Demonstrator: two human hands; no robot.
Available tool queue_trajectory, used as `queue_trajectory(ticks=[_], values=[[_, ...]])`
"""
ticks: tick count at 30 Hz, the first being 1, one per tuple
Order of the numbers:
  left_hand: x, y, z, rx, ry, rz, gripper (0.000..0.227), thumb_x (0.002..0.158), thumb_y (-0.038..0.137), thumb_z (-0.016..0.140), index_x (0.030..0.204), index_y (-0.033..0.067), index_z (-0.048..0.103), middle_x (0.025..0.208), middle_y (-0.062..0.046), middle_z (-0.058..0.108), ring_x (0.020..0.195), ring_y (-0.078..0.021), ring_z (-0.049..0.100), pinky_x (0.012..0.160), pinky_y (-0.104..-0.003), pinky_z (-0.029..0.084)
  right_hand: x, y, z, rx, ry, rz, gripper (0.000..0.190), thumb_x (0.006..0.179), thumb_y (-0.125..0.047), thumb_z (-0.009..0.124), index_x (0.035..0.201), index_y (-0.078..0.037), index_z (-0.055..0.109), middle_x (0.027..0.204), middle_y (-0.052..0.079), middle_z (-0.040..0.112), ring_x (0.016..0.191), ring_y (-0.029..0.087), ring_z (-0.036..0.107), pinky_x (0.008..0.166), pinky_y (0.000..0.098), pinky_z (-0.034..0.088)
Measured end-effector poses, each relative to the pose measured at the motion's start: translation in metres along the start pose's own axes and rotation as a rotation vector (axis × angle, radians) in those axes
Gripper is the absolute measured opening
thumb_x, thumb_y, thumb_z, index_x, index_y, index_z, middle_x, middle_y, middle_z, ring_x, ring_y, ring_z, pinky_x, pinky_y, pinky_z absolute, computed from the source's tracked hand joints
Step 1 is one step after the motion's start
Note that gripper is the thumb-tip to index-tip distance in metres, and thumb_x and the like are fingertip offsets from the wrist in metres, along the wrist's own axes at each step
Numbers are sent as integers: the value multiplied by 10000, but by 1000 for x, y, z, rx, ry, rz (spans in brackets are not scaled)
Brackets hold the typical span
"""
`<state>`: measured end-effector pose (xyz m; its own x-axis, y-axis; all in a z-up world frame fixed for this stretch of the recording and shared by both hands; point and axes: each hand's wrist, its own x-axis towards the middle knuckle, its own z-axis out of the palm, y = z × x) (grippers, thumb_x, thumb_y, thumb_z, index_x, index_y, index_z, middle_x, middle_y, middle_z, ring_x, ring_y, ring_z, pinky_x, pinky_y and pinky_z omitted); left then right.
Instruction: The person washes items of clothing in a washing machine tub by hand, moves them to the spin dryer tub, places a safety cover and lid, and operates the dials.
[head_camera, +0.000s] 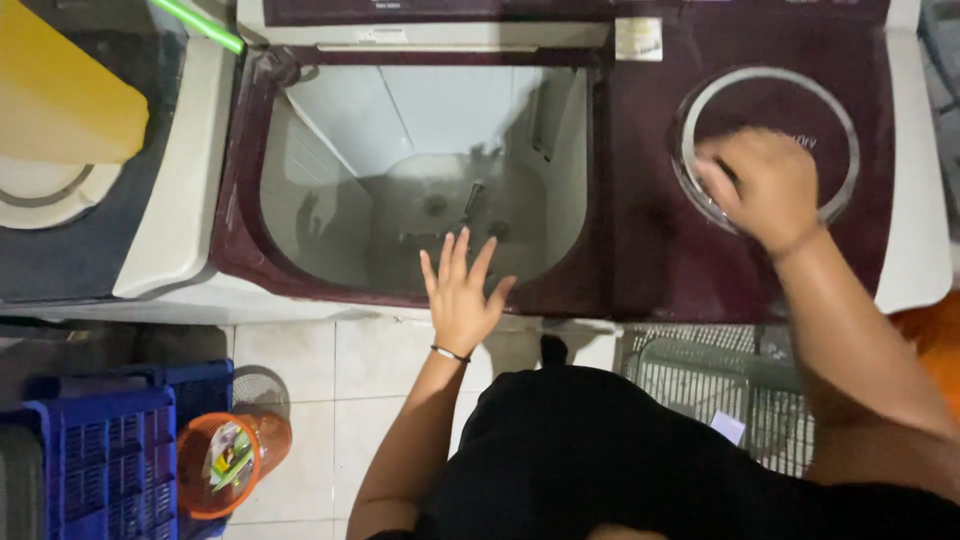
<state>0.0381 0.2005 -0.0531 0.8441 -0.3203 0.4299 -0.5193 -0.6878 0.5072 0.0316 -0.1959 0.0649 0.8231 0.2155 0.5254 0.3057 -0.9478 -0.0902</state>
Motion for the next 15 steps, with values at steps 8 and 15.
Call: queue_trajectory(ticks=[8, 15], values=[[3, 5, 0, 76, -14, -89, 634, 915, 470, 682, 1461, 165, 581, 1582, -214, 422, 1488, -406, 359, 1221, -662, 121, 164, 126, 117, -189, 164, -94, 131, 959, -201, 734, 1003, -80, 712, 995, 110, 735, 955, 322, 701, 775, 435, 541], [4, 8, -1, 94, -53, -167, 633, 949, 481, 648, 1497, 178, 554, 1598, -200, 420, 1518, -392, 345, 1241, -662, 120, 173, 162, 215, -354, 104, -120, 116, 932, -212, 726, 958, -99, 722, 908, 91, 718, 871, 298, 694, 720, 421, 538]])
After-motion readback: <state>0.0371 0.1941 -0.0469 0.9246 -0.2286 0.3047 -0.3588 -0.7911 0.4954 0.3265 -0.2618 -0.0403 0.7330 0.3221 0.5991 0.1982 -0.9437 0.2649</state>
